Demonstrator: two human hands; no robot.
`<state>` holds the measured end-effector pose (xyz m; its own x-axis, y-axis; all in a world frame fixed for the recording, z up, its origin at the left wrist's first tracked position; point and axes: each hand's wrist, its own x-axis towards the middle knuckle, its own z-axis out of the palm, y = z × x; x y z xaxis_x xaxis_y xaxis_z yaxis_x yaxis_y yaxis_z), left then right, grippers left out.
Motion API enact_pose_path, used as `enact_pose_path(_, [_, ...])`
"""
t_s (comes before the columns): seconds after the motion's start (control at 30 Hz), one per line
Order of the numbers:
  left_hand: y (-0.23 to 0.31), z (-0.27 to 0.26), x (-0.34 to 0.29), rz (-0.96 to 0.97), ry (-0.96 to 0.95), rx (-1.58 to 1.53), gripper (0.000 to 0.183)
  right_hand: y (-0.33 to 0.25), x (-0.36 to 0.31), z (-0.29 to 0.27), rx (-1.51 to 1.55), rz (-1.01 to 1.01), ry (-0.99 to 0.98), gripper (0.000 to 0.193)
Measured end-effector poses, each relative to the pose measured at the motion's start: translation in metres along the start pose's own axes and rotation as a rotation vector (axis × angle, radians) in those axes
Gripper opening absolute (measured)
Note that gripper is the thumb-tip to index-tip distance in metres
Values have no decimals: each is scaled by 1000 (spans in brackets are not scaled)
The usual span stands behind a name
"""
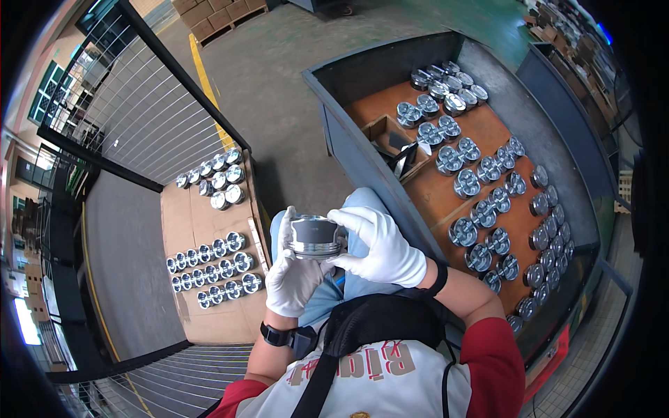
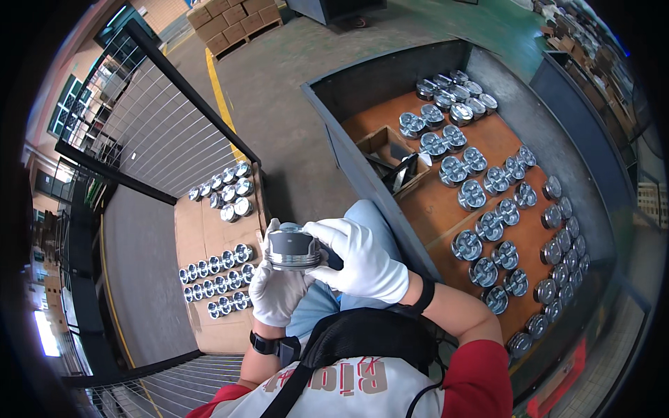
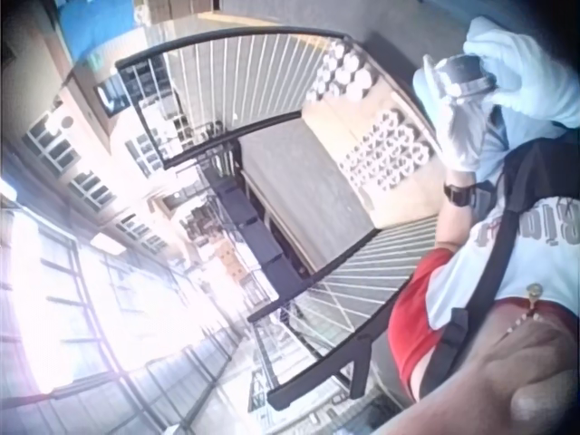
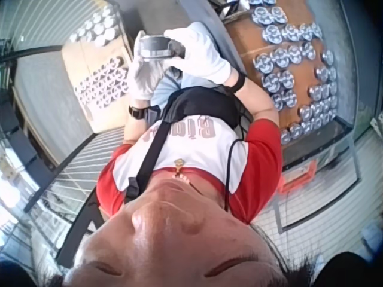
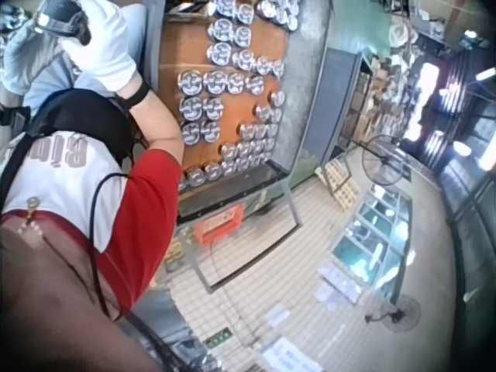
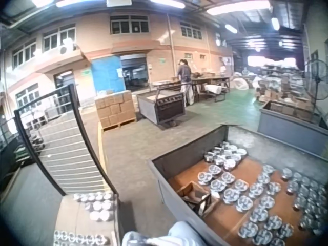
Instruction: Inspecting and organizing metal pistons on a workbench.
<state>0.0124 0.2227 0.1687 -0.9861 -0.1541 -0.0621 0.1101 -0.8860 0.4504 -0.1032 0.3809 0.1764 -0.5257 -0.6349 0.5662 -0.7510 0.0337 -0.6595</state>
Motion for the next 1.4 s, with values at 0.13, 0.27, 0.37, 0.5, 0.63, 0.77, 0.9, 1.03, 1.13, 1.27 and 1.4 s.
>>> enact_pose_path(0.13, [-1, 5, -3, 116, 84, 193, 91, -1, 0, 2, -8, 24, -26, 70])
enact_pose_path(0.27, [-1, 7, -3, 155, 200, 303, 114, -3, 0, 5, 89, 60, -15, 76])
enact_pose_path(0.37, [-4, 5, -2, 243, 182, 534, 124, -4, 0, 5, 102, 44, -54, 77])
enact_pose_path(0.5, [-6, 7, 3, 287, 213, 698, 135, 1, -5, 9, 71, 27, -81, 70])
enact_pose_path(0.63, [-5, 15, -1, 269, 246, 746, 137, 2, -8, 13, 175, 98, -90, 62])
enact_pose_path(0.77, [-6, 13, -3, 300, 229, 740, 137, 1, -7, 14, 230, 89, -18, 56])
enact_pose_path(0.9, [-5, 11, -8, 368, 152, 707, 131, 4, -7, 13, 290, 58, 25, 52])
enact_pose_path(1.03, [1, 9, -11, 310, 148, 691, 129, 3, -5, 12, 353, 69, 27, 50])
enact_pose_path(1.13, [3, 10, -9, 137, 90, 617, 119, -1, -1, 9, 255, -63, 90, 49])
enact_pose_path(1.27, [-4, 3, -17, -40, 118, 239, 91, -5, 1, 5, 67, -184, 70, 48])
enact_pose_path(1.4, [4, -9, -17, -110, 82, -36, 80, -16, 7, 0, 70, -230, 41, 55])
